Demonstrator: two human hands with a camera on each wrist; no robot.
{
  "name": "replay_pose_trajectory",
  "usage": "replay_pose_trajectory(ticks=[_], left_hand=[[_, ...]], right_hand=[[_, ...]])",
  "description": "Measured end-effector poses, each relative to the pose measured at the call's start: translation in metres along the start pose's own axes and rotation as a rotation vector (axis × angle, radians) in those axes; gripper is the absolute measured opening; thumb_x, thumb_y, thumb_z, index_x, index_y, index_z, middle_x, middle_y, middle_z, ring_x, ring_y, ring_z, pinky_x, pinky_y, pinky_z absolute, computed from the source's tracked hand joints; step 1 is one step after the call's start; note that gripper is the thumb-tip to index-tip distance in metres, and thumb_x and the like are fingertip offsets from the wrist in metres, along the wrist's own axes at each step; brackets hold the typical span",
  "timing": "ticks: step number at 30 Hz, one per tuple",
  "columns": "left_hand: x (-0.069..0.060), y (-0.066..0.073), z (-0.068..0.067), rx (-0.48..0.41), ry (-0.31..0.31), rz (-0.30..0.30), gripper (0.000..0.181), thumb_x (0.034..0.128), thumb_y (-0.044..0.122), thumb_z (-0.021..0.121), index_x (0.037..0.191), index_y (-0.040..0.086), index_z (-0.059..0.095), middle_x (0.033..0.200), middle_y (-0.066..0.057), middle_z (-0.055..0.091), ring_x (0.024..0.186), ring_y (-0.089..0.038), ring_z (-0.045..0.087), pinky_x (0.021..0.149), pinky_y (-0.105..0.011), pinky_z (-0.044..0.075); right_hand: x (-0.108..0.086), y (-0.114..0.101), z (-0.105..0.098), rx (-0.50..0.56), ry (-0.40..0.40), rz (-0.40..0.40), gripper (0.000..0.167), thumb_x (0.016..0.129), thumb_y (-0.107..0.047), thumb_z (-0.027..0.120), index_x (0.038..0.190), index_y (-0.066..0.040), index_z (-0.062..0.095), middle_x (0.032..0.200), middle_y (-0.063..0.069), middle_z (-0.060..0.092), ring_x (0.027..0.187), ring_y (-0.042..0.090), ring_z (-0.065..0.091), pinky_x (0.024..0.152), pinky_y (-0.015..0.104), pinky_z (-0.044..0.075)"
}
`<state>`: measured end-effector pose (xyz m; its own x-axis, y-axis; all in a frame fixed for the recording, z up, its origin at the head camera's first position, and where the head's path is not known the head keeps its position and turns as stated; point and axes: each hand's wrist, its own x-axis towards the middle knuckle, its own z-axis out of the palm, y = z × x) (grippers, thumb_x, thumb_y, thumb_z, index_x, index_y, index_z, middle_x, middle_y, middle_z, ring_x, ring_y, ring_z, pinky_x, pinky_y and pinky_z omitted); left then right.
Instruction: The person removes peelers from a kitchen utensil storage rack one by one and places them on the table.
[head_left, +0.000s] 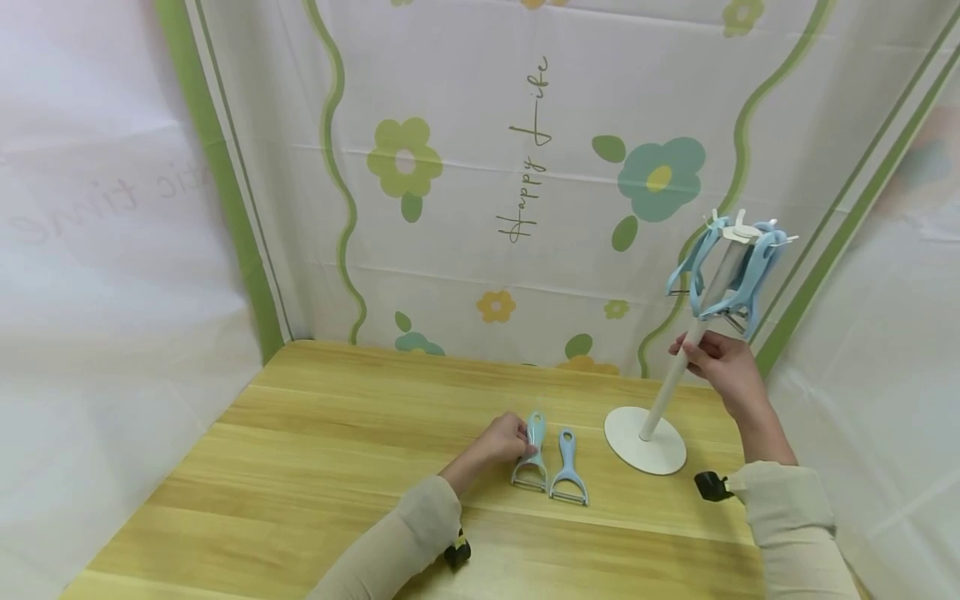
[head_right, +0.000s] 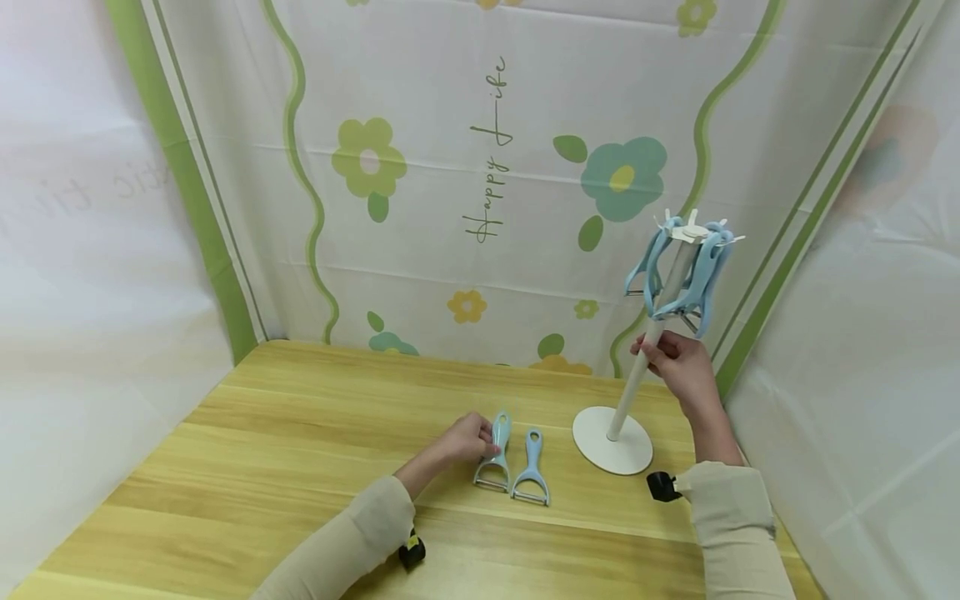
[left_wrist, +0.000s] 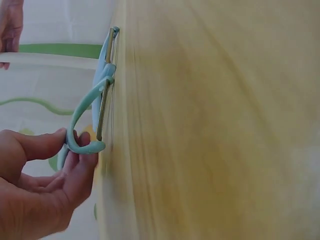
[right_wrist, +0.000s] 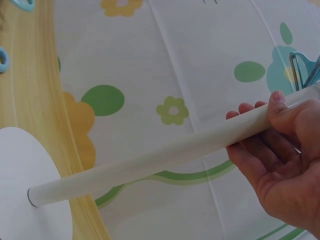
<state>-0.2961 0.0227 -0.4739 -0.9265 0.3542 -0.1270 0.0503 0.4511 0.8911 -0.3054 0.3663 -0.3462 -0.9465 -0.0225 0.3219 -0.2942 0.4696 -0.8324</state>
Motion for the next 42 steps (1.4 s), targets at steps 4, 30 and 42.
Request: replay_pose_trajectory(ticks=[4, 30, 42], left_hand=[[-0.0015, -0.0009, 0.0012, 0.074, 0.010, -0.017, 0.008, 0.0851, -0.001, 0.074, 0.078, -0.004, 0.070, 0.061, -0.002, 0.059, 0.053, -0.010, 0.049, 0.050, -0.019, 0.042], [0.0055, -0.0014, 0.0056, 0.301, 0.027, 0.010, 0.025, 0.0821, 0.006, 0.081, 0.063, 0.001, 0.065, 0.050, -0.001, 0.057, 0.044, -0.009, 0.047, 0.042, -0.015, 0.041], [0.0025, 0.0027, 0.0015, 0.313, -0.007, -0.019, 0.029, 0.0862, 0.011, 0.078, 0.063, 0.002, 0.065, 0.049, 0.001, 0.053, 0.044, -0.008, 0.048, 0.044, -0.016, 0.043]], right_hand=[[-0.0006, -0.0002, 0.0002, 0.000, 0.002, 0.008, 0.042, 0.103, -0.025, 0.055, 0.124, 0.012, 0.056, 0.092, -0.026, 0.067, 0.092, -0.013, 0.062, 0.077, 0.007, 0.052], [0.0012, -0.0009, -0.0014, 0.018, 0.000, 0.017, 0.042, 0.103, -0.024, 0.056, 0.124, 0.013, 0.056, 0.092, -0.025, 0.069, 0.091, -0.012, 0.064, 0.076, 0.008, 0.053], [-0.0007, -0.0049, -0.0009, 0.025, -0.008, 0.028, 0.044, 0.103, -0.026, 0.056, 0.124, 0.012, 0.056, 0.092, -0.025, 0.069, 0.092, -0.011, 0.064, 0.076, 0.008, 0.053]])
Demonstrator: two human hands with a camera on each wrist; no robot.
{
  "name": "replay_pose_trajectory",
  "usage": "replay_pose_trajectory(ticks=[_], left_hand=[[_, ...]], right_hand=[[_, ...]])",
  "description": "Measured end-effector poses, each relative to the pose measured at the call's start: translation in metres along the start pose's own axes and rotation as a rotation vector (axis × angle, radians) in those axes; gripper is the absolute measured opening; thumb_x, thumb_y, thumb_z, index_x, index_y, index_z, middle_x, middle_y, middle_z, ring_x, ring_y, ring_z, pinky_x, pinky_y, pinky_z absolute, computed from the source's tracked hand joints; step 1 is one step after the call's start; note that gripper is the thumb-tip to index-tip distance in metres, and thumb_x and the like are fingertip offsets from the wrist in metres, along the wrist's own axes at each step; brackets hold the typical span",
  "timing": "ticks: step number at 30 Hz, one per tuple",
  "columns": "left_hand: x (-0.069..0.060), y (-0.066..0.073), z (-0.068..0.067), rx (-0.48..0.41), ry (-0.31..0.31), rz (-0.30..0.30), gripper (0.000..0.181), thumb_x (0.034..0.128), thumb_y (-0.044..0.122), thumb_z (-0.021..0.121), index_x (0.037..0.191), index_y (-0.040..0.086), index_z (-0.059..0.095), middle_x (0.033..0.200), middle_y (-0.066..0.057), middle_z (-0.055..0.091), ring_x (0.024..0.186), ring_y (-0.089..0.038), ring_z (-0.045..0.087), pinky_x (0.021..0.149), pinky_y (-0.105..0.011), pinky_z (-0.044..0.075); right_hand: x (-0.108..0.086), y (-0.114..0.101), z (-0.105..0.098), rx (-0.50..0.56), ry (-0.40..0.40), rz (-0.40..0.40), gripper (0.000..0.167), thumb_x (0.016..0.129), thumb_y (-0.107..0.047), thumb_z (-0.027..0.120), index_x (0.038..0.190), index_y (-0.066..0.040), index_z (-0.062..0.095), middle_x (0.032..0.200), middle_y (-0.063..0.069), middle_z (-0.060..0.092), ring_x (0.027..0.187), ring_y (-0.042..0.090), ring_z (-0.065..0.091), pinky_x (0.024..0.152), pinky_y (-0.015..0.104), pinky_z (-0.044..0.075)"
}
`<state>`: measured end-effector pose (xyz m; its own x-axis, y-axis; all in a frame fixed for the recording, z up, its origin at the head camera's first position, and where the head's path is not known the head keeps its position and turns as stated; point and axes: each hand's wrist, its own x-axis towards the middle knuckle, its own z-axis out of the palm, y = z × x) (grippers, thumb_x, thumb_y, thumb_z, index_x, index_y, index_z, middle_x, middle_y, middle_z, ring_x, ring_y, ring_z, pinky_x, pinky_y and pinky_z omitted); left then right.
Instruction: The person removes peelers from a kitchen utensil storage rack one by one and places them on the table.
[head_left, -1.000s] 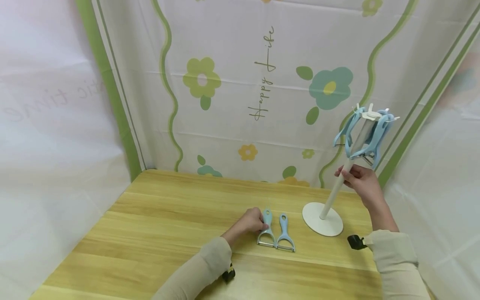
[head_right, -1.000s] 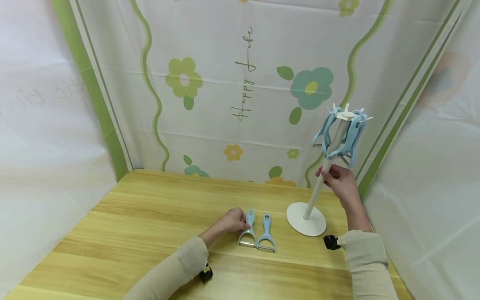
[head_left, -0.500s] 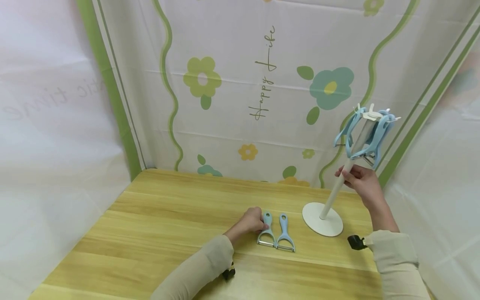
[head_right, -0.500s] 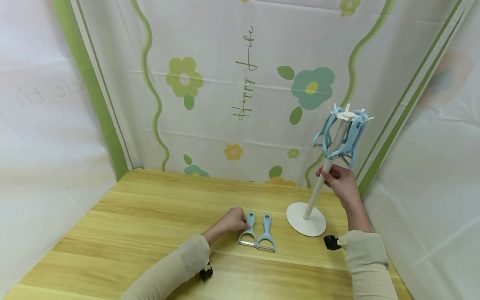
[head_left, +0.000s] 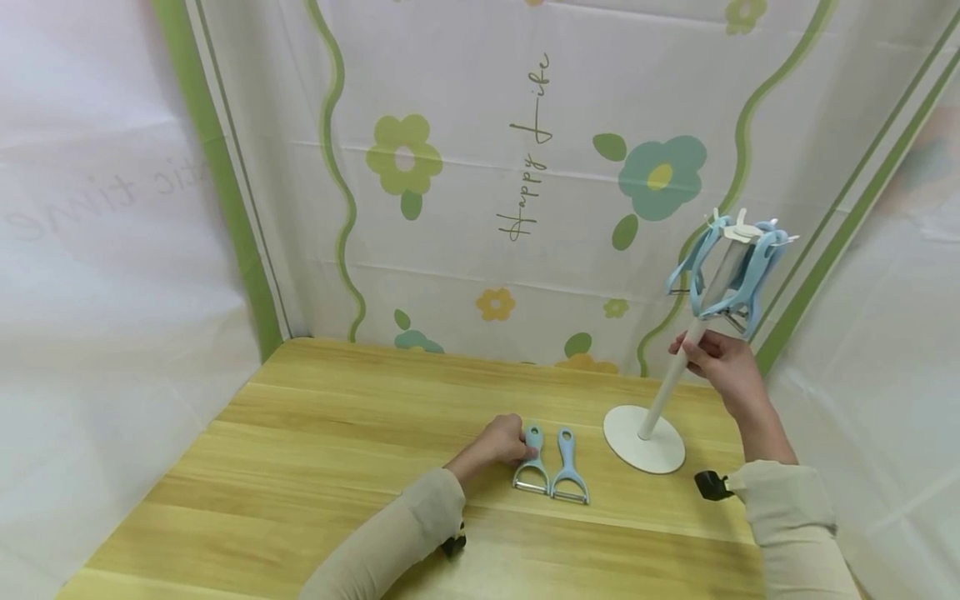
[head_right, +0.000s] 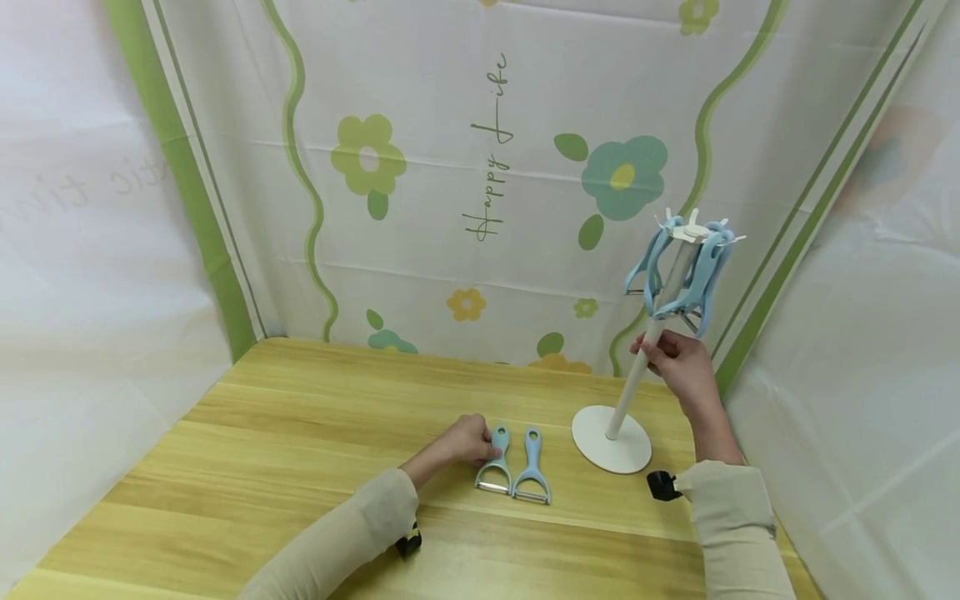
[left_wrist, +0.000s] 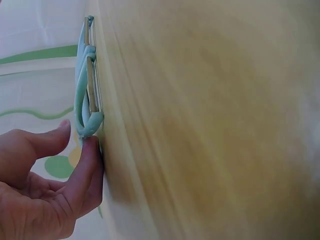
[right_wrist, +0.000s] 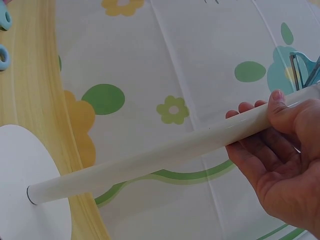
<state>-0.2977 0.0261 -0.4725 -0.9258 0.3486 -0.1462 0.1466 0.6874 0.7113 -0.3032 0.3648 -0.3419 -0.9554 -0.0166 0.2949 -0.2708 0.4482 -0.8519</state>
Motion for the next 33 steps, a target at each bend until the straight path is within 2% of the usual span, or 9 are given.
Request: replay_pose_trajectory(ticks=[3, 4, 8, 10, 14, 17, 20, 28, 33], left_hand=[[0.000, 0.000, -0.003, 0.019, 0.000, -0.009, 0.042, 0.0908, 0.017, 0.074, 0.055, 0.008, 0.055, 0.045, 0.004, 0.043, 0.042, -0.008, 0.038, 0.040, -0.017, 0.033], [0.000, 0.000, -0.005, 0.016, 0.004, -0.011, 0.038, 0.0917, 0.019, 0.073, 0.059, 0.006, 0.058, 0.048, 0.003, 0.047, 0.044, -0.008, 0.039, 0.042, -0.018, 0.034], [0.003, 0.002, -0.012, 0.016, 0.054, 0.022, 0.028, 0.0927, 0.023, 0.072, 0.092, -0.005, 0.067, 0.079, -0.010, 0.069, 0.061, -0.015, 0.054, 0.057, -0.026, 0.049], [0.004, 0.003, -0.015, -0.003, 0.067, 0.069, 0.041, 0.0930, 0.024, 0.072, 0.117, -0.008, 0.062, 0.104, -0.019, 0.071, 0.079, -0.020, 0.065, 0.073, -0.031, 0.056], [0.007, 0.009, -0.021, -0.045, 0.075, 0.224, 0.034, 0.0958, 0.023, 0.068, 0.119, -0.001, 0.061, 0.109, -0.012, 0.071, 0.097, -0.022, 0.069, 0.082, -0.029, 0.057], [0.010, 0.017, -0.024, -0.075, 0.076, 0.352, 0.029, 0.0981, 0.024, 0.065, 0.120, 0.004, 0.062, 0.111, -0.006, 0.070, 0.103, -0.017, 0.067, 0.088, -0.026, 0.055], [0.013, 0.027, -0.027, -0.119, 0.070, 0.445, 0.030, 0.0995, 0.025, 0.063, 0.123, 0.006, 0.063, 0.114, -0.004, 0.070, 0.108, -0.015, 0.066, 0.093, -0.026, 0.054], [0.019, 0.059, -0.037, -0.254, 0.035, 0.529, 0.031, 0.1012, 0.025, 0.060, 0.126, 0.007, 0.062, 0.122, -0.005, 0.069, 0.116, -0.016, 0.065, 0.096, -0.025, 0.053], [0.021, 0.079, -0.045, -0.287, 0.020, 0.588, 0.035, 0.1020, 0.021, 0.058, 0.131, 0.001, 0.059, 0.127, -0.010, 0.067, 0.121, -0.022, 0.063, 0.096, -0.021, 0.052]], right_hand=[[-0.001, 0.000, 0.001, 0.001, -0.001, 0.000, 0.043, 0.103, -0.025, 0.055, 0.124, 0.013, 0.056, 0.092, -0.025, 0.069, 0.092, -0.011, 0.064, 0.077, 0.008, 0.053], [-0.001, 0.000, 0.001, 0.003, -0.001, 0.000, 0.043, 0.103, -0.025, 0.055, 0.124, 0.013, 0.056, 0.092, -0.025, 0.069, 0.092, -0.011, 0.064, 0.077, 0.008, 0.053], [0.000, 0.000, 0.000, 0.006, -0.005, -0.004, 0.043, 0.103, -0.025, 0.056, 0.124, 0.013, 0.056, 0.092, -0.024, 0.069, 0.092, -0.011, 0.064, 0.076, 0.009, 0.053], [0.000, 0.001, 0.000, 0.007, -0.008, -0.006, 0.043, 0.103, -0.025, 0.056, 0.124, 0.013, 0.056, 0.092, -0.024, 0.069, 0.092, -0.011, 0.064, 0.076, 0.009, 0.053], [0.000, 0.001, 0.000, 0.003, -0.004, -0.008, 0.043, 0.103, -0.025, 0.056, 0.124, 0.013, 0.056, 0.092, -0.025, 0.069, 0.092, -0.011, 0.064, 0.077, 0.008, 0.053], [0.000, 0.000, 0.001, -0.002, -0.003, -0.011, 0.043, 0.103, -0.025, 0.056, 0.124, 0.013, 0.056, 0.092, -0.024, 0.069, 0.093, -0.011, 0.064, 0.077, 0.008, 0.053], [0.000, 0.001, 0.001, -0.001, -0.004, -0.014, 0.043, 0.103, -0.025, 0.056, 0.123, 0.012, 0.057, 0.092, -0.024, 0.069, 0.093, -0.011, 0.064, 0.077, 0.008, 0.053], [-0.001, 0.000, 0.001, 0.011, 0.002, -0.012, 0.043, 0.103, -0.024, 0.056, 0.124, 0.014, 0.055, 0.091, -0.025, 0.068, 0.092, -0.012, 0.063, 0.077, 0.008, 0.052], [-0.002, 0.000, 0.001, -0.006, 0.007, -0.020, 0.044, 0.103, -0.024, 0.055, 0.124, 0.014, 0.055, 0.092, -0.026, 0.068, 0.092, -0.012, 0.063, 0.077, 0.007, 0.052]])
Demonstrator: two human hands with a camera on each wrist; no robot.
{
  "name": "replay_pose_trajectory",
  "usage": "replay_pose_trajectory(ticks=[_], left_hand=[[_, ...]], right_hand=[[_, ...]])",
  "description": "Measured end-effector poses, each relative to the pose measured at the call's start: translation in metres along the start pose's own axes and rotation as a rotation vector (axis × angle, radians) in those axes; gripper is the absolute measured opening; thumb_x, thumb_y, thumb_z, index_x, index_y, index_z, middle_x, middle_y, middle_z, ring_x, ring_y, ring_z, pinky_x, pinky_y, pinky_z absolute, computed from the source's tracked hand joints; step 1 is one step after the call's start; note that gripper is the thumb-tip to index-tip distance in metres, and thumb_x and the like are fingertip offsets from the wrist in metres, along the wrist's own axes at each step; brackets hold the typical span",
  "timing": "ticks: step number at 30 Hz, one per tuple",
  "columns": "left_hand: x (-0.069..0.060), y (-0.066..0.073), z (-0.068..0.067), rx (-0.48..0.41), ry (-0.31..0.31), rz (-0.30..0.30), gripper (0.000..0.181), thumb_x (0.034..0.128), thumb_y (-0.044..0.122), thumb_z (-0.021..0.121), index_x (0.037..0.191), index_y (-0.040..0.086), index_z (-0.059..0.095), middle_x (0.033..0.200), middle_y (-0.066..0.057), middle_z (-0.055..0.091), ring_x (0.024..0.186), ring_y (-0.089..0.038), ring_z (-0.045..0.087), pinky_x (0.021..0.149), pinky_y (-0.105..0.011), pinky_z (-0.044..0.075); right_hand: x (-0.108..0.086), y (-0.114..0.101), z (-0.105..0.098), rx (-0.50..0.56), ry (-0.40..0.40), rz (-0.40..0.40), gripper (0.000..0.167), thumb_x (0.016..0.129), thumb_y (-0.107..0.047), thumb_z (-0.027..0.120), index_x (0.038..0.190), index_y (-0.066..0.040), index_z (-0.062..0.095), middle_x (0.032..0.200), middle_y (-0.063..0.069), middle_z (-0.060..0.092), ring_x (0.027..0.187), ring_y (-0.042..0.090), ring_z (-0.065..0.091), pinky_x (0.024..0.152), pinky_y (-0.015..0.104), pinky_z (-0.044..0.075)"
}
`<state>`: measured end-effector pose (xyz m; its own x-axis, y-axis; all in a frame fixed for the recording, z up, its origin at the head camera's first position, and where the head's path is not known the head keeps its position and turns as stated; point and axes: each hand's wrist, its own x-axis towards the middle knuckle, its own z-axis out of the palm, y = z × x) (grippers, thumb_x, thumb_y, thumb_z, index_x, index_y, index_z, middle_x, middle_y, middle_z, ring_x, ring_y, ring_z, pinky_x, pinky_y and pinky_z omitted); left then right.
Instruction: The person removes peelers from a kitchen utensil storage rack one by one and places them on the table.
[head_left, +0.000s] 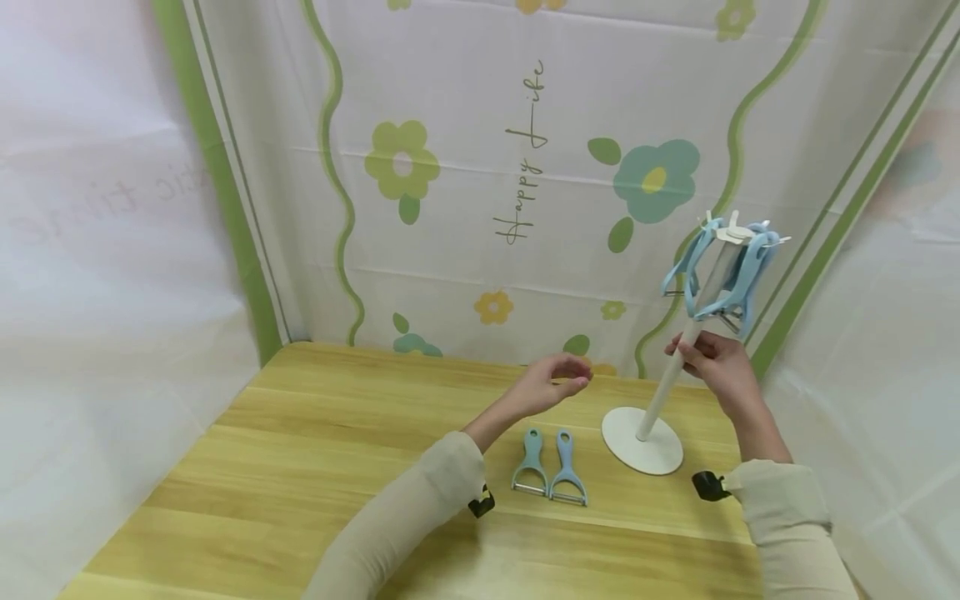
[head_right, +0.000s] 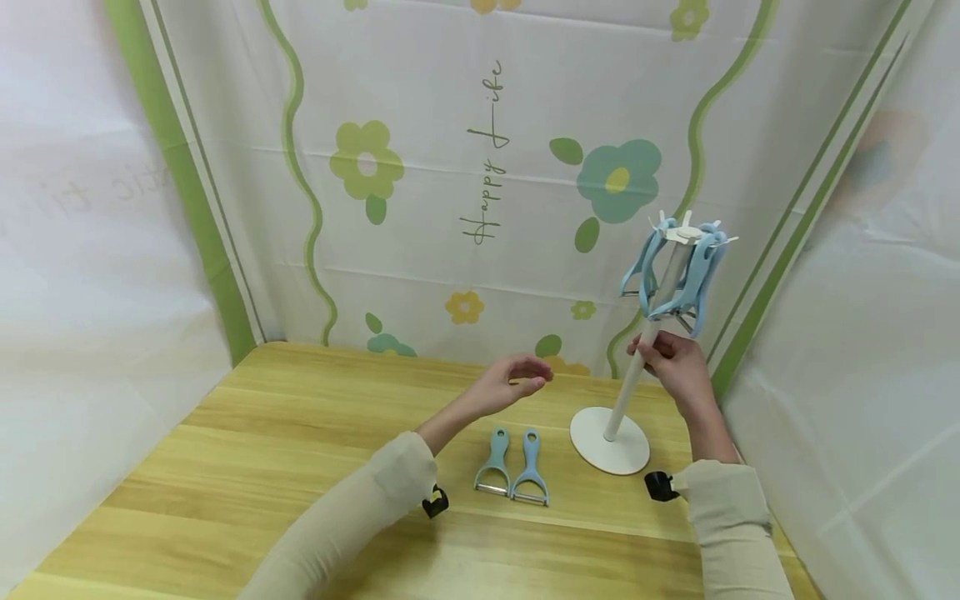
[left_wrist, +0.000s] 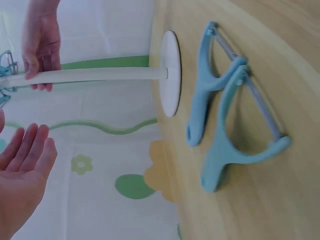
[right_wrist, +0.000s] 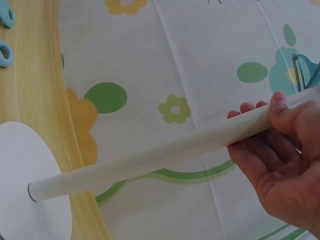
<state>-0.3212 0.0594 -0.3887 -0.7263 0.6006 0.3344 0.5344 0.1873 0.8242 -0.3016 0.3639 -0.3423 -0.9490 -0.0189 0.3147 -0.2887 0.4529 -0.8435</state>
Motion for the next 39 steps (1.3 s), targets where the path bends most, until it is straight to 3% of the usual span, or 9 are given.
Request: replay_pose_trajectory(ticks=[7, 17, 23, 39], left_hand=[[0.018, 0.023, -0.005, -0.041, 0.012, 0.074, 0.034, 0.1028, 0.018, 0.056, 0.132, 0.000, 0.058, 0.132, -0.015, 0.065, 0.125, -0.025, 0.062, 0.095, -0.019, 0.053], [0.039, 0.053, -0.006, -0.088, 0.019, 0.099, 0.039, 0.1024, 0.022, 0.058, 0.137, 0.004, 0.056, 0.139, -0.011, 0.062, 0.127, -0.018, 0.061, 0.092, -0.018, 0.054], [0.051, 0.065, -0.004, -0.131, 0.032, 0.105, 0.041, 0.1020, 0.020, 0.058, 0.139, 0.004, 0.055, 0.141, -0.012, 0.060, 0.130, -0.015, 0.058, 0.094, -0.017, 0.052], [0.075, 0.086, -0.003, -0.099, 0.042, 0.141, 0.044, 0.1018, 0.023, 0.058, 0.142, 0.006, 0.053, 0.145, -0.009, 0.057, 0.133, -0.016, 0.055, 0.096, -0.014, 0.049]], right_hand=[[-0.001, 0.000, 0.000, -0.004, 0.003, -0.004, 0.044, 0.103, -0.024, 0.055, 0.125, 0.014, 0.055, 0.092, -0.025, 0.068, 0.093, -0.012, 0.063, 0.077, 0.008, 0.052], [-0.001, -0.001, 0.002, 0.008, 0.002, 0.004, 0.043, 0.104, -0.023, 0.054, 0.125, 0.014, 0.055, 0.091, -0.025, 0.068, 0.092, -0.012, 0.063, 0.078, 0.008, 0.052], [0.000, -0.001, 0.001, 0.000, 0.004, -0.009, 0.041, 0.104, -0.023, 0.054, 0.122, 0.014, 0.056, 0.092, -0.025, 0.068, 0.092, -0.011, 0.063, 0.078, 0.008, 0.052], [-0.002, -0.001, 0.002, -0.013, 0.010, -0.026, 0.039, 0.103, -0.023, 0.055, 0.120, 0.012, 0.057, 0.093, -0.022, 0.068, 0.092, -0.011, 0.063, 0.078, 0.007, 0.051]])
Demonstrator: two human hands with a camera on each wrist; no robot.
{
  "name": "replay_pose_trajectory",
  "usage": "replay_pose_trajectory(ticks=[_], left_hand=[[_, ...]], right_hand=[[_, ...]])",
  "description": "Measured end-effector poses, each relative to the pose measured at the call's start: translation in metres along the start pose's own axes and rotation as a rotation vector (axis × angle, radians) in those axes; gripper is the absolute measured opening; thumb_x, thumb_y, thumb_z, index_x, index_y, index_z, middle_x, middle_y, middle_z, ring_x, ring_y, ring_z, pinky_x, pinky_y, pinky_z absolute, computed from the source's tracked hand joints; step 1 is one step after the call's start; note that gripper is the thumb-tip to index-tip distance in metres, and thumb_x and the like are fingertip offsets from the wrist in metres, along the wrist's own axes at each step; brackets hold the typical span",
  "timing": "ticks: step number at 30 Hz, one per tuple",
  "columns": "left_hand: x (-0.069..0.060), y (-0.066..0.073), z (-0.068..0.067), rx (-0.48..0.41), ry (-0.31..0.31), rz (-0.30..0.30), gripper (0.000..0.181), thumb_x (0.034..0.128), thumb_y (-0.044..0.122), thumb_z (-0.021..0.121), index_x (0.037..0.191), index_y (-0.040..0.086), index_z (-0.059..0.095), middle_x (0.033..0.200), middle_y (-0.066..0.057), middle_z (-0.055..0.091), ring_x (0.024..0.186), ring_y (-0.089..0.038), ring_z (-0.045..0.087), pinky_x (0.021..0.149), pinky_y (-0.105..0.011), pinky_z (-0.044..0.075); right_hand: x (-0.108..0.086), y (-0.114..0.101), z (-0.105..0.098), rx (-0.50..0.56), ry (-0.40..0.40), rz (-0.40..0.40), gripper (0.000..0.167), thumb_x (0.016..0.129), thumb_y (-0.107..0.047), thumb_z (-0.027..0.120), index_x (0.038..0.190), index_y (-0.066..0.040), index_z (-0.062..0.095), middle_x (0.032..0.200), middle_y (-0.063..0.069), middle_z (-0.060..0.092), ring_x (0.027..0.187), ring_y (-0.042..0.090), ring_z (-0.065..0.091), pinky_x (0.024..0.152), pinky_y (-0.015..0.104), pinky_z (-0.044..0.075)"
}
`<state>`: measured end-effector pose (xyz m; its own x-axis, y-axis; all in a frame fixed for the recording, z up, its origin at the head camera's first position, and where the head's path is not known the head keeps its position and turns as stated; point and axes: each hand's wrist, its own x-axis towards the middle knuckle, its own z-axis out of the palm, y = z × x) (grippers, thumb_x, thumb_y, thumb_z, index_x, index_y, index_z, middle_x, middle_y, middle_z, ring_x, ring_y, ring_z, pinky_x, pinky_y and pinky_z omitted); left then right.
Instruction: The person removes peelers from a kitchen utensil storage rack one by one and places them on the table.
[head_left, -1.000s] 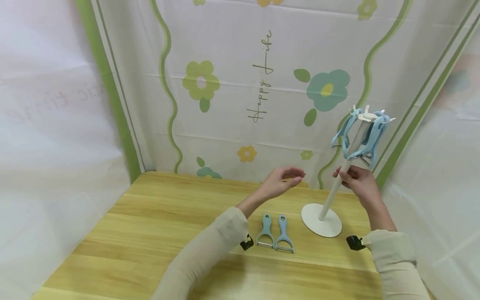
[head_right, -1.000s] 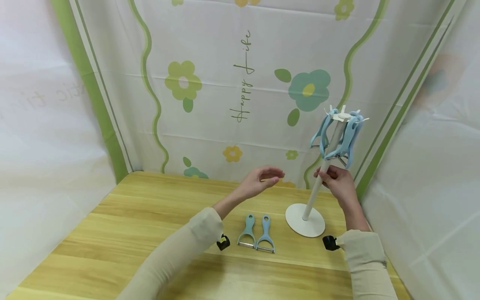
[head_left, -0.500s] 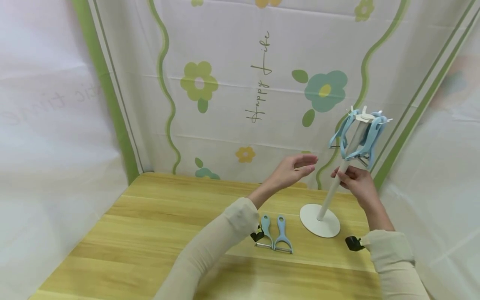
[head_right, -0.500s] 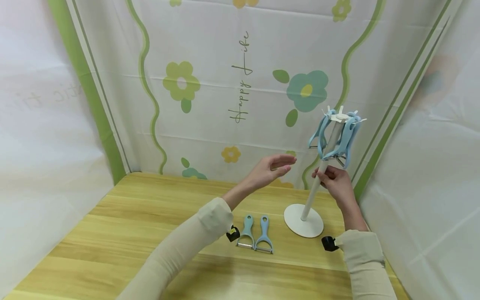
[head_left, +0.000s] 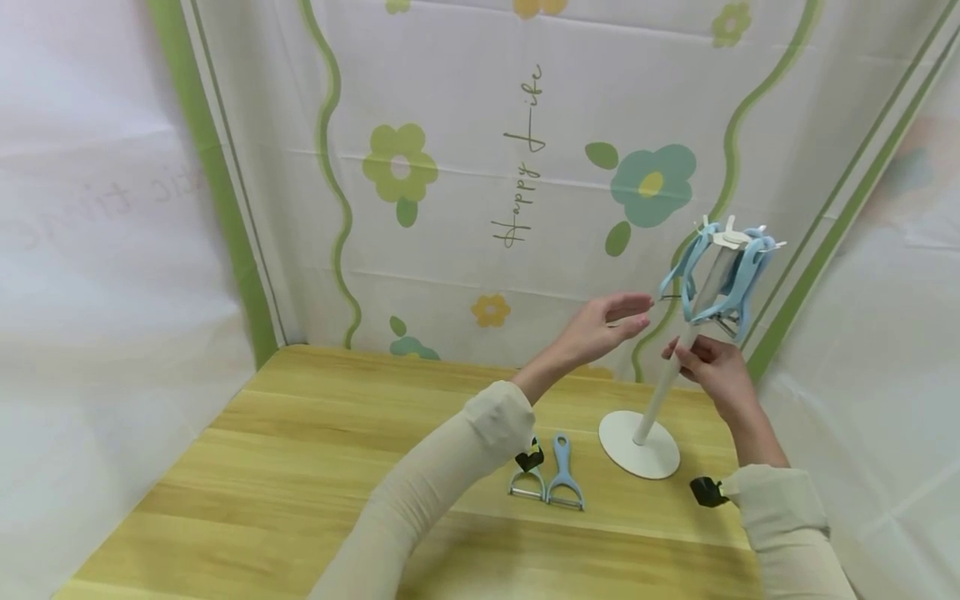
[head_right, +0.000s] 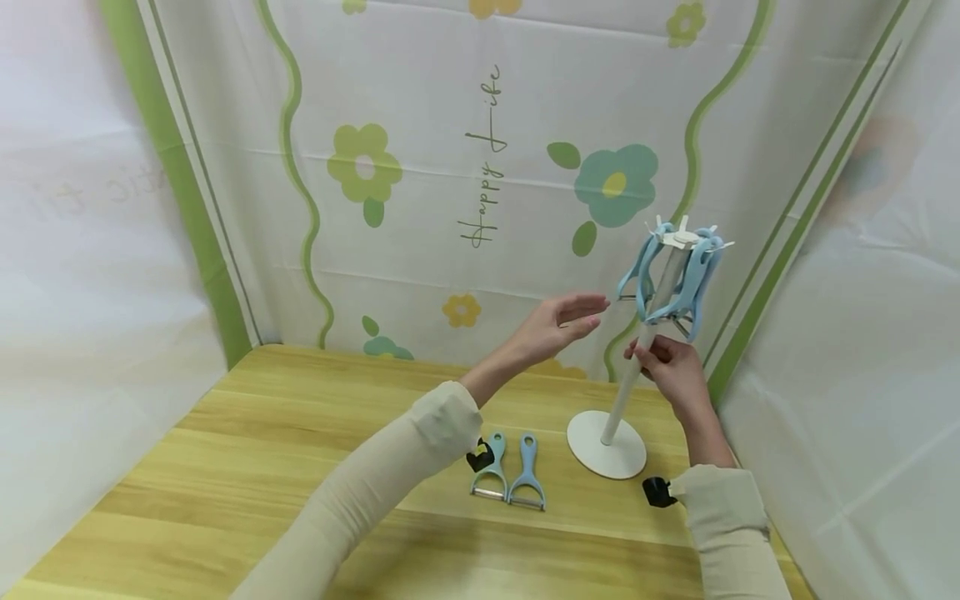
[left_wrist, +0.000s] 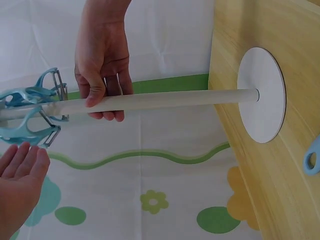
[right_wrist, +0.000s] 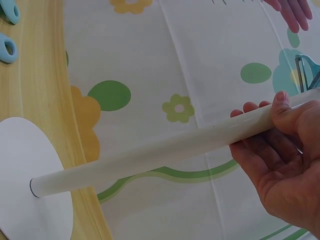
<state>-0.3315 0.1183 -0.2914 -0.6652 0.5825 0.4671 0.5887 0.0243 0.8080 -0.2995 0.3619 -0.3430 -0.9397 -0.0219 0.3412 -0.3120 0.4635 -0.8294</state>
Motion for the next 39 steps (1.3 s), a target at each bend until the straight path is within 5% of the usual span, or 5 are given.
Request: replay_pose_trajectory(ticks=[19, 39], left_hand=[[0.032, 0.013, 0.008, -0.028, 0.052, 0.062, 0.046, 0.1013, 0.015, 0.058, 0.143, 0.000, 0.048, 0.146, -0.014, 0.055, 0.135, -0.021, 0.054, 0.095, -0.012, 0.048], [0.061, 0.026, 0.018, 0.066, 0.025, 0.028, 0.047, 0.1060, 0.018, 0.048, 0.150, 0.005, 0.040, 0.152, -0.009, 0.050, 0.139, -0.013, 0.048, 0.108, -0.016, 0.042]], right_hand=[[0.001, -0.001, -0.002, -0.025, 0.002, -0.006, 0.038, 0.103, -0.025, 0.055, 0.118, 0.011, 0.058, 0.092, -0.022, 0.068, 0.094, -0.009, 0.062, 0.079, 0.006, 0.050], [0.001, 0.002, -0.001, 0.002, 0.001, 0.000, 0.038, 0.103, -0.024, 0.055, 0.118, 0.011, 0.058, 0.092, -0.021, 0.069, 0.094, -0.009, 0.063, 0.080, 0.007, 0.052]])
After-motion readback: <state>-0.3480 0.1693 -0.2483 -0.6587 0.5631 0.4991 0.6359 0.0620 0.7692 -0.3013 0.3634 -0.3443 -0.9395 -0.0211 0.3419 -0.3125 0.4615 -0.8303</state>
